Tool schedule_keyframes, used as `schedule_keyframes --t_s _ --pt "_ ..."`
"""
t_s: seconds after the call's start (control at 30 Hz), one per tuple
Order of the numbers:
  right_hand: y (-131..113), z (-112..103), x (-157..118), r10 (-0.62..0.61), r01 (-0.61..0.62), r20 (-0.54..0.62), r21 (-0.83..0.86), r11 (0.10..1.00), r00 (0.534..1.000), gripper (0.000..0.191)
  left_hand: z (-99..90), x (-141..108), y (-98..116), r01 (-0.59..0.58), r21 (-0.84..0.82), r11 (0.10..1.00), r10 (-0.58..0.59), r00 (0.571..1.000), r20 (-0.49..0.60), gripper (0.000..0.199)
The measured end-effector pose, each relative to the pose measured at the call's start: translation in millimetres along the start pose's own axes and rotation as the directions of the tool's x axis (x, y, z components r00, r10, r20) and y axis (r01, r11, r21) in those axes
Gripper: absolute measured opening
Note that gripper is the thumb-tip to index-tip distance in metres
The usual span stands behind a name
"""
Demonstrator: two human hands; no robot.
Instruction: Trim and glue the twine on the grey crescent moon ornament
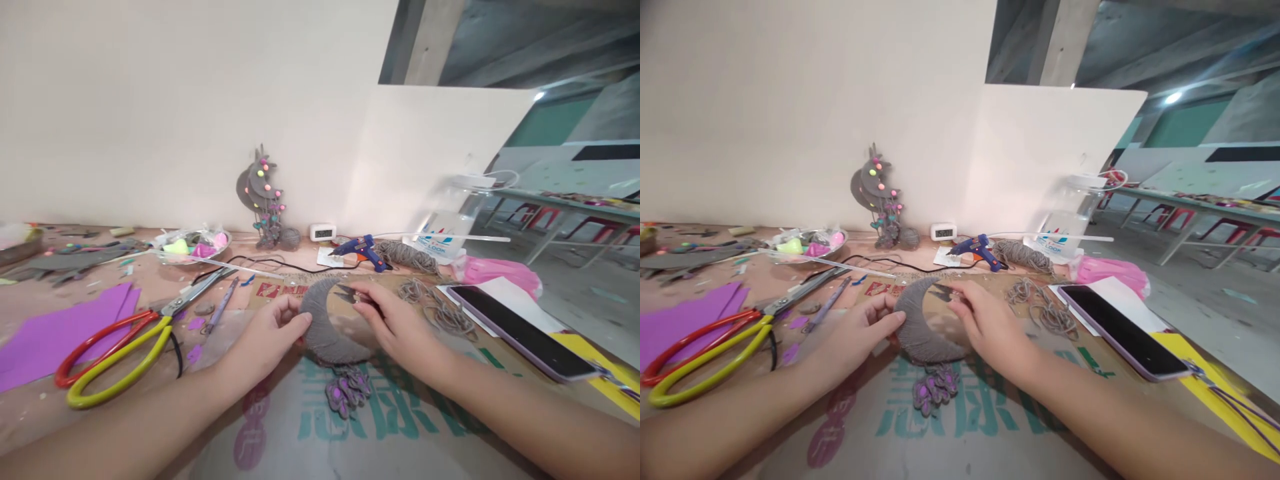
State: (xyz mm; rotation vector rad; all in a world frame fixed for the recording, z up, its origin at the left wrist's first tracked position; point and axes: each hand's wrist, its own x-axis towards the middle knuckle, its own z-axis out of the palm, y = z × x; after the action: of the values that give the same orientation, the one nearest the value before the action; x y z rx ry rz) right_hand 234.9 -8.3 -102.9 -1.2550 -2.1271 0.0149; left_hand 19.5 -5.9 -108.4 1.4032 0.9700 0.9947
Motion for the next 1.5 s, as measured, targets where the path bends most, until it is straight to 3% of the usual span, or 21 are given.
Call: schedule_keyframes --t_s 0.17,0.3,0.4,0.47,0.6,0.73,0.8,0.87,0.97,1.07,1.17,1.3,1.37,1.5 --pt "33.8 6.5 9.2 -0.007 0.008 0.016 -0.008 1.000 1.000 0.036 -0.1 -0.1 -3.9 -0.036 -0.089 0.995 0.037 0.999 0.011 0.016" --pt "41.5 1.4 16.0 -0.011 0.013 0.042 -0.043 0.999 0.999 0.036 -0.6 -4.6 1.6 -0.083 -0.010 0.997 0.083 0.996 -0.016 0.012" --pt "21.3 -13.0 20.6 0.009 -0.012 0.069 0.052 0.999 0.998 0.034 -4.0 -11.2 23.1 -0.129 0.087 0.988 0.131 0.991 -0.009 0.009" --pt "-1.6 -24.1 23.6 0.019 -0.044 0.152 0.166 0.985 0.988 0.035 -8.7 -16.2 42.8 -0.192 0.129 0.973 0.190 0.981 0.025 0.006" --pt "-48.5 -41.7 33.2 -0.070 0.017 0.223 0.232 0.973 0.972 0.034 -22.0 -23.4 76.4 -0.363 0.223 0.905 0.352 0.932 0.088 0.010" --pt "-74.8 -51.6 47.1 -0.134 0.041 0.256 0.337 0.941 0.957 0.037 -37.1 -25.5 96.3 -0.453 0.227 0.862 0.454 0.889 0.051 0.010" --pt "-80.8 -52.1 53.0 -0.099 -0.026 0.248 0.456 0.890 0.964 0.040 -44.6 -26.1 104.0 -0.492 0.184 0.851 0.488 0.870 0.071 0.009" --pt "-85.4 -48.8 57.9 -0.090 -0.105 0.276 0.616 0.781 0.957 0.040 -51.0 -27.3 110.9 -0.537 0.116 0.836 0.525 0.843 0.117 0.007" --pt "-94.2 -39.8 64.2 -0.197 -0.228 0.398 0.793 0.565 0.896 0.038 -57.0 -30.8 119.6 -0.587 0.055 0.808 0.575 0.806 0.143 0.006" --pt "-106.1 -32.8 69.1 -0.290 -0.306 0.452 0.848 0.432 0.844 0.035 -57.8 -35.0 126.0 -0.594 0.035 0.804 0.584 0.799 0.140 0.007" --pt "-115.2 -28.5 71.7 -0.321 -0.325 0.435 0.881 0.344 0.841 0.026 -56.3 -37.9 128.5 -0.575 0.028 0.818 0.567 0.814 0.128 0.009" --pt "-115.2 -22.0 72.4 -0.259 -0.310 0.401 0.893 0.327 0.879 0.024 -58.1 -37.9 126.0 -0.577 0.030 0.816 0.572 0.814 0.103 0.018" --pt "-111.5 -18.8 72.9 -0.159 -0.288 0.356 0.896 0.336 0.921 0.024 -60.9 -36.3 124.3 -0.587 0.090 0.805 0.578 0.809 0.110 0.026" --pt "-104.9 -16.5 74.0 0.100 -0.252 0.231 0.892 0.376 0.968 0.026 -63.4 -31.8 122.4 -0.517 0.144 0.844 0.492 0.852 0.179 0.026"
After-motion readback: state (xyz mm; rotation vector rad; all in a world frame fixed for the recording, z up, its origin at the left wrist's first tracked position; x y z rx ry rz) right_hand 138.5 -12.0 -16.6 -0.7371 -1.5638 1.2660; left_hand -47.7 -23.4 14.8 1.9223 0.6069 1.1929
